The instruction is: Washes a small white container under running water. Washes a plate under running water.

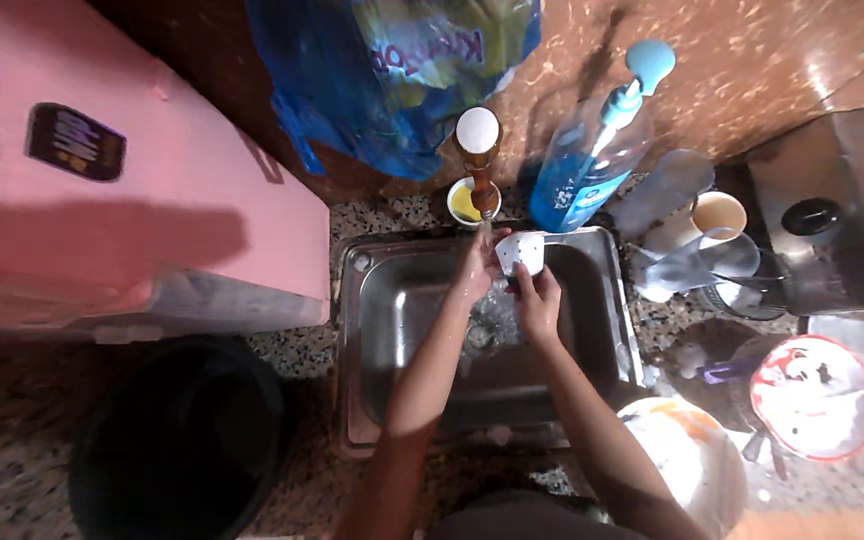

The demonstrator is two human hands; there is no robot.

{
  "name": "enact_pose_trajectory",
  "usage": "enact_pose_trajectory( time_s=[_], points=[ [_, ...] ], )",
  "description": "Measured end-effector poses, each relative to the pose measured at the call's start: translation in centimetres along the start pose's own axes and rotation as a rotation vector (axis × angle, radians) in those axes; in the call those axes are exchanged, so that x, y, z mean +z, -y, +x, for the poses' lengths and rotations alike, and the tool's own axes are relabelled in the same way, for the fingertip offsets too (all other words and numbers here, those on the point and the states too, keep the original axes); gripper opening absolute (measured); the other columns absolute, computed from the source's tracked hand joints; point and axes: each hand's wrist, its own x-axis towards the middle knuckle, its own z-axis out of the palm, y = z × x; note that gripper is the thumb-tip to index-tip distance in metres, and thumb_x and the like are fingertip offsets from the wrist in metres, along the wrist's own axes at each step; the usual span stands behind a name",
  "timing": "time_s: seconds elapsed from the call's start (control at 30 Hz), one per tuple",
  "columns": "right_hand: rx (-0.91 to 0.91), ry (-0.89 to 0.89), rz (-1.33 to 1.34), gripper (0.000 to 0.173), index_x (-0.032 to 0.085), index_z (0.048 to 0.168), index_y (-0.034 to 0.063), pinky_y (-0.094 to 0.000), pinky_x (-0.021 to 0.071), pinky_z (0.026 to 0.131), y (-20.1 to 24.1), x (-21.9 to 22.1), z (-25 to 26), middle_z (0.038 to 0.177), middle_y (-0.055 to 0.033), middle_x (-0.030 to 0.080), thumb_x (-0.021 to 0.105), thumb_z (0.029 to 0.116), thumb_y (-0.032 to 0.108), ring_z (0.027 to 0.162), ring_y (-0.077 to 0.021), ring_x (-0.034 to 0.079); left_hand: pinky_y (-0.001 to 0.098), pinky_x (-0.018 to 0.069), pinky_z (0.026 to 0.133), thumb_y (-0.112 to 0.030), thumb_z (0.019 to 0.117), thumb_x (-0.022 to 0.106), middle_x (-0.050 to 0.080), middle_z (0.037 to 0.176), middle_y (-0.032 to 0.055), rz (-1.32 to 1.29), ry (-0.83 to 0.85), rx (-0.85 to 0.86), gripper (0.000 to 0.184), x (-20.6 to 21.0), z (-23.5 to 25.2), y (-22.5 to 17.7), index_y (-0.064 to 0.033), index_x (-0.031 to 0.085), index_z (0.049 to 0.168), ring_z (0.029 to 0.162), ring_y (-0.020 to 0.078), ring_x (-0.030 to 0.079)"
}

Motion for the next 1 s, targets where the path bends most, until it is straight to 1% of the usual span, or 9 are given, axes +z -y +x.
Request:
enact_pose_trajectory(
  time_s=[0.03,0.1,0.17,0.23,0.37,0.47,0.57,0.73,1.0],
  points=[
    [-0.024,0.003,-0.001,0.033,0.059,0.121,0.0027,-0.0209,0.0532,0.061,0.0,-0.2,0.4,0.086,-0.0017,0.067,0.052,0.1086,0.032,0.066,-0.0038,0.061,0.0321,0.0547,0.089,-0.045,0.1124,0.018,0.068,0.114,0.0062,-0.052,0.013,-0.037,0.058,-0.4,0.0,-0.4,-0.0055,0.055,0.133,0.100,0.0133,0.066],
    [-0.076,0.027,0.043,0.030,0.058,0.120,0.0014,-0.0221,0.0562,0.065,-0.4,-0.4,1.2,0.086,-0.0014,0.067,0.049,0.1100,0.028,0.068,-0.0042,0.064,0.0337,0.0552,0.093,-0.031,0.1130,0.030,0.065,0.117,0.0078,-0.059,0.040,-0.040,0.042,-1.1,-1.2,-1.0,-0.0026,0.048,0.137,0.102,0.0146,0.066],
    [-0.136,0.036,0.122,0.024,0.059,0.114,-0.0009,-0.0252,0.0594,0.067,-1.0,-0.1,1.9,0.084,-0.0013,0.068,0.047,0.1097,0.020,0.069,-0.0057,0.066,0.0342,0.0588,0.089,-0.010,0.1066,0.045,0.066,0.110,0.0076,0.044,0.067,0.051,0.031,-1.6,-2.4,-0.9,0.0035,0.051,0.134,0.094,0.0134,0.068],
    [-0.105,0.086,0.097,0.029,0.060,0.116,0.0033,-0.0211,0.0561,0.066,-0.7,-0.1,1.5,0.084,0.0009,0.066,0.044,0.1115,0.026,0.068,-0.0026,0.063,0.0340,0.0609,0.084,-0.002,0.0991,0.054,0.068,0.107,0.0072,0.142,0.105,0.168,0.032,-2.4,-2.8,-0.7,0.0061,0.055,0.130,0.089,0.0125,0.069],
    [-0.047,0.168,0.105,0.032,0.063,0.113,0.0049,-0.0245,0.0574,0.070,-0.3,0.2,0.9,0.087,0.0000,0.067,0.040,0.1122,0.027,0.073,-0.0050,0.065,0.0312,0.0616,0.076,-0.002,0.0957,0.064,0.069,0.101,0.0074,0.259,0.013,0.264,0.026,-3.1,-3.3,-1.2,0.0056,0.062,0.120,0.082,0.0111,0.069],
    [-0.072,0.189,0.173,0.022,0.062,0.118,0.0021,-0.0316,0.0603,0.078,-0.6,0.3,1.5,0.097,-0.0036,0.069,0.049,0.1075,0.017,0.086,-0.0096,0.068,0.0306,0.0615,0.076,-0.004,0.0963,0.066,0.071,0.103,0.0099,0.340,-0.026,0.279,0.024,-3.5,-3.6,-1.6,0.0067,0.065,0.118,0.083,0.0115,0.070],
    [-0.114,0.188,0.204,0.021,0.057,0.121,0.0002,-0.0311,0.0602,0.083,-0.3,0.5,2.1,0.104,-0.0055,0.069,0.054,0.1012,0.007,0.094,-0.0102,0.069,0.0291,0.0615,0.075,-0.003,0.0952,0.068,0.072,0.098,0.0095,0.390,-0.051,0.314,0.020,-3.6,-4.0,-1.8,0.0069,0.067,0.113,0.080,0.0102,0.070],
    [-0.108,0.159,0.211,0.021,0.061,0.120,-0.0006,-0.0318,0.0608,0.080,0.8,1.2,2.5,0.099,-0.0051,0.071,0.055,0.1029,0.011,0.089,-0.0107,0.070,0.0274,0.0612,0.073,-0.003,0.0935,0.070,0.073,0.089,0.0079,0.461,-0.070,0.406,0.018,-3.4,-4.6,-2.1,0.0072,0.068,0.108,0.073,0.0073,0.069],
    [-0.062,0.119,0.192,0.018,0.063,0.112,-0.0003,-0.0304,0.0611,0.073,1.7,2.4,3.1,0.092,-0.0062,0.072,0.059,0.1028,0.015,0.081,-0.0113,0.071,0.0267,0.0617,0.068,-0.001,0.0933,0.070,0.074,0.087,0.0078,0.459,-0.098,0.428,0.015,-3.1,-4.8,-2.7,0.0068,0.068,0.106,0.071,0.0078,0.070]
  ],
)
